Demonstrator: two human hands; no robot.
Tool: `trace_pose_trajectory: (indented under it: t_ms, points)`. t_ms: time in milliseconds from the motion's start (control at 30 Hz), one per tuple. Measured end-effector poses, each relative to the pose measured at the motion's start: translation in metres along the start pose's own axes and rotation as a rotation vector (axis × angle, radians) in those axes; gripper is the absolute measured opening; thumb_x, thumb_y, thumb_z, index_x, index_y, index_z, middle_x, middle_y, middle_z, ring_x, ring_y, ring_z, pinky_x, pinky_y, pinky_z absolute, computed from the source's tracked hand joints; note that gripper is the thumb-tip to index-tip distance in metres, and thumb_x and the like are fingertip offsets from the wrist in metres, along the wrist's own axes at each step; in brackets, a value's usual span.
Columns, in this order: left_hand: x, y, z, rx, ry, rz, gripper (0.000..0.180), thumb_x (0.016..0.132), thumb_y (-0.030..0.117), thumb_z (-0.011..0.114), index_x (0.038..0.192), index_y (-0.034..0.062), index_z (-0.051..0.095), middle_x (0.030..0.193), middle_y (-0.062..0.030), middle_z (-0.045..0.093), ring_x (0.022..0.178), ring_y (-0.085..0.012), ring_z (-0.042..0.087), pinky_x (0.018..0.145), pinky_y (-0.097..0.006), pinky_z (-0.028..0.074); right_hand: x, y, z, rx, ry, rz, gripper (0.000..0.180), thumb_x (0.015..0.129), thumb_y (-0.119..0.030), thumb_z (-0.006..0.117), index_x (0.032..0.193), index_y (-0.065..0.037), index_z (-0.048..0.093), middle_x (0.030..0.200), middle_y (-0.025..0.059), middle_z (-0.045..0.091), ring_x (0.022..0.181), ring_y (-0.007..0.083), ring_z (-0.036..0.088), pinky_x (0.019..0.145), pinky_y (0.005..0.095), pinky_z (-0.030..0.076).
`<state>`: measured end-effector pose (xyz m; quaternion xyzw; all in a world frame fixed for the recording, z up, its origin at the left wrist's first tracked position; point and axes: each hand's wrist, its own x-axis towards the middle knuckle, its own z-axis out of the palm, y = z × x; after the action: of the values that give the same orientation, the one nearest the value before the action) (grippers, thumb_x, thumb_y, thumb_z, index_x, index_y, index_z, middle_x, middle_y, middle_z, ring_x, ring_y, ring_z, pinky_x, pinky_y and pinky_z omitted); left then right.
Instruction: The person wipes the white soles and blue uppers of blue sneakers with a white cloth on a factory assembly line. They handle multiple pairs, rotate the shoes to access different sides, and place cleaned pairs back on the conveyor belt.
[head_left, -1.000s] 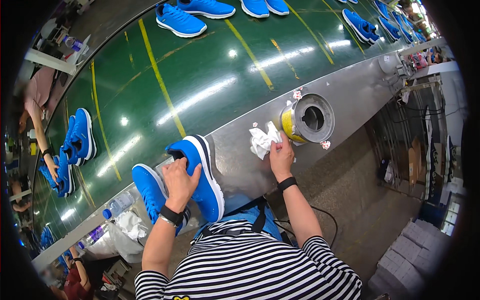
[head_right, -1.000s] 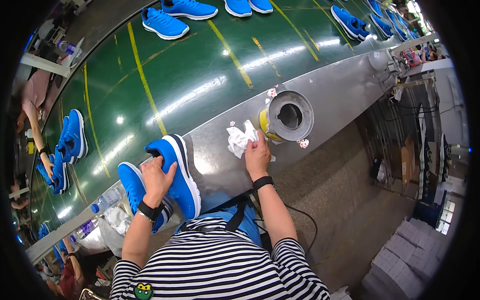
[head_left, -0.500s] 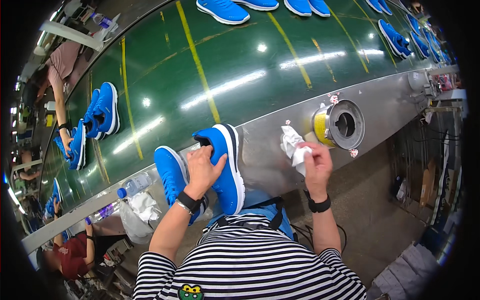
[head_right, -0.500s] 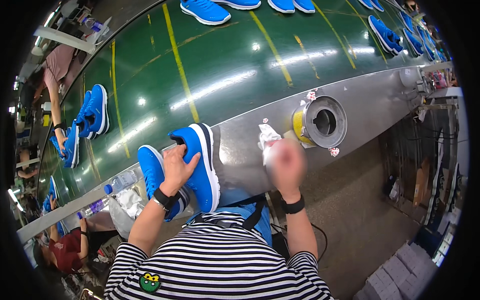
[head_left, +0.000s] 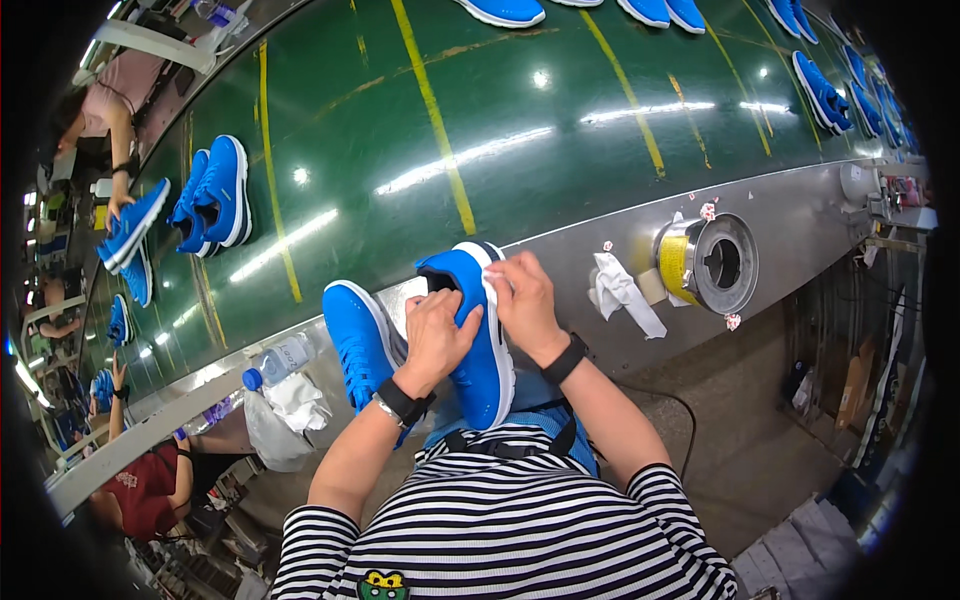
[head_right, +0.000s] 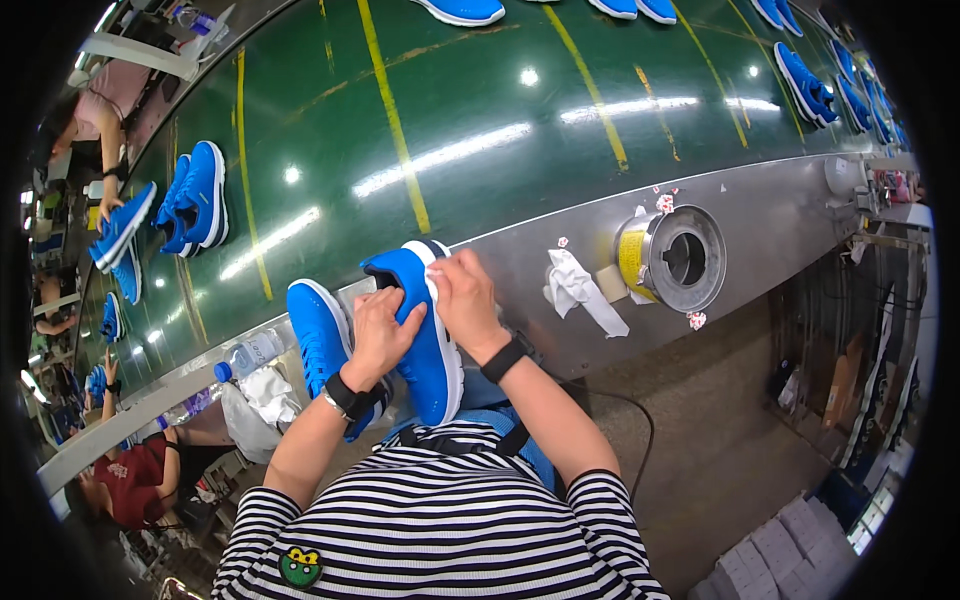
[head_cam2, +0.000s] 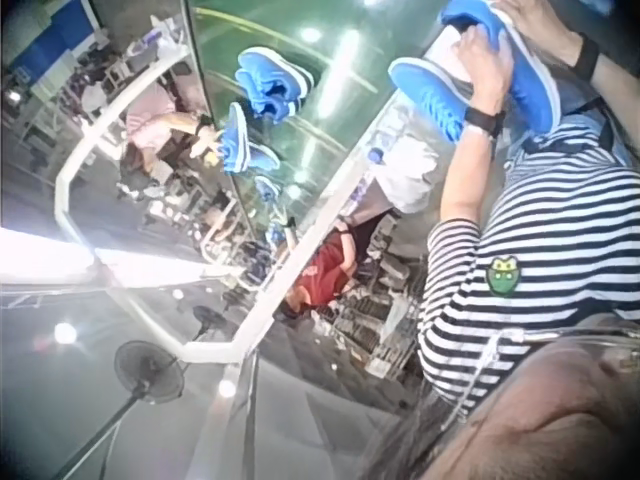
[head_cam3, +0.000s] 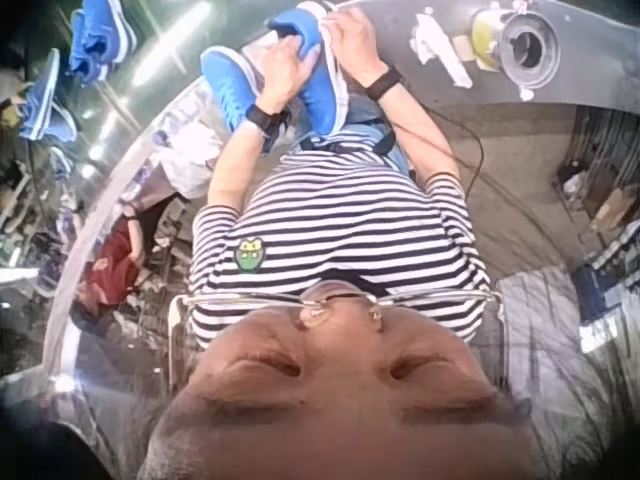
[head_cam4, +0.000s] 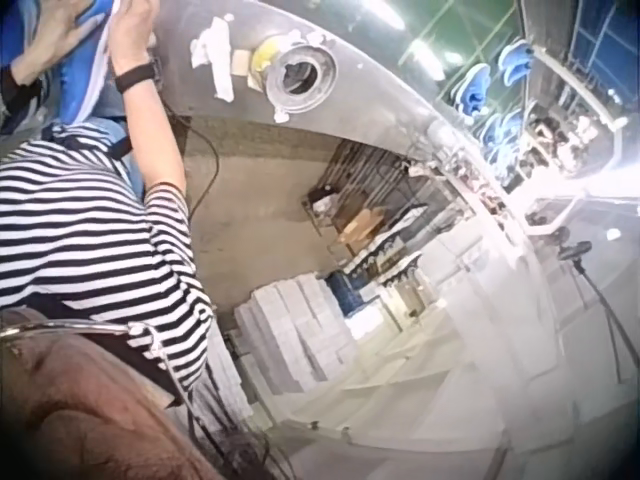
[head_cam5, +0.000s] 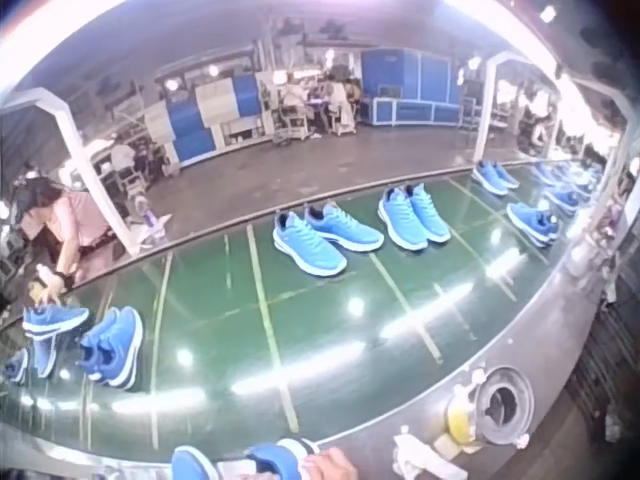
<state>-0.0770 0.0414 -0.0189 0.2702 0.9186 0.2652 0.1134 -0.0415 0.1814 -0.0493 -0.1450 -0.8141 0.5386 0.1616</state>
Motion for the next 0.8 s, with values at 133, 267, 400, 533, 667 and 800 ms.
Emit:
trace_pose_trajectory:
  t_ms: [133, 267, 400, 533, 667, 800]
  points:
    - [0.000, 0.004, 0.001, 0.001, -0.004, -0.009, 0.023, 0.075, 0.023, 0.064, 0.069, 0.0043, 0.054, 0.067, -0.0095, 0.051, 0.067, -0.0274, 0.053, 0.068, -0.038, 0.033, -0.007, -0.002, -0.005, -0.035, -0.004, -0.001, 0.007, 0.079, -0.003, 0.057, 0.083, -0.002, 0.062, 0.079, 0.0130, 0.053, 0.072, 0.0314, 0.056, 0.063, 0.0383, 0.046]
    - [0.001, 0.002, 0.001, -0.023, -0.006, -0.008, 0.022, 0.075, 0.022, 0.064, 0.069, 0.0044, 0.054, 0.067, -0.0093, 0.052, 0.068, -0.0269, 0.054, 0.068, -0.038, 0.033, -0.025, -0.002, -0.004, 0.039, -0.007, 0.010, 0.008, 0.079, 0.000, 0.055, 0.084, -0.002, 0.060, 0.079, 0.0132, 0.051, 0.072, 0.0300, 0.055, 0.062, 0.0374, 0.045]
    - [0.003, 0.001, 0.000, -0.020, -0.050, -0.008, 0.020, 0.075, 0.022, 0.064, 0.071, 0.0039, 0.055, 0.068, -0.0093, 0.053, 0.069, -0.0268, 0.054, 0.068, -0.037, 0.033, 0.007, 0.000, 0.001, 0.024, 0.017, 0.016, 0.009, 0.078, 0.002, 0.053, 0.084, -0.002, 0.058, 0.080, 0.0135, 0.050, 0.073, 0.0304, 0.054, 0.062, 0.0379, 0.044]
    - [0.004, 0.003, -0.003, -0.023, -0.060, -0.025, 0.021, 0.075, 0.022, 0.065, 0.070, 0.0037, 0.055, 0.068, -0.0093, 0.053, 0.069, -0.0269, 0.054, 0.068, -0.037, 0.033, -0.003, 0.002, 0.000, 0.022, 0.000, -0.001, 0.006, 0.080, -0.001, 0.055, 0.085, -0.002, 0.059, 0.080, 0.0136, 0.050, 0.071, 0.0303, 0.054, 0.062, 0.0374, 0.044]
    - [0.002, 0.000, -0.001, -0.036, -0.047, -0.021, 0.021, 0.075, 0.022, 0.065, 0.070, 0.0036, 0.055, 0.068, -0.0093, 0.053, 0.068, -0.0269, 0.054, 0.068, -0.037, 0.033, -0.039, -0.002, 0.000, 0.143, 0.003, 0.103, 0.003, 0.080, -0.002, 0.057, 0.080, -0.002, 0.060, 0.076, 0.0124, 0.050, 0.069, 0.0269, 0.054, 0.061, 0.0342, 0.044]
    - [0.001, -0.002, 0.000, -0.028, -0.033, 0.000, 0.021, 0.075, 0.022, 0.065, 0.070, 0.0036, 0.055, 0.068, -0.0093, 0.053, 0.068, -0.0270, 0.054, 0.068, -0.037, 0.033, -0.006, 0.003, 0.001, 0.060, 0.003, 0.048, 0.003, 0.078, -0.002, 0.057, 0.080, -0.002, 0.060, 0.078, 0.0128, 0.050, 0.070, 0.0279, 0.055, 0.061, 0.0354, 0.044]
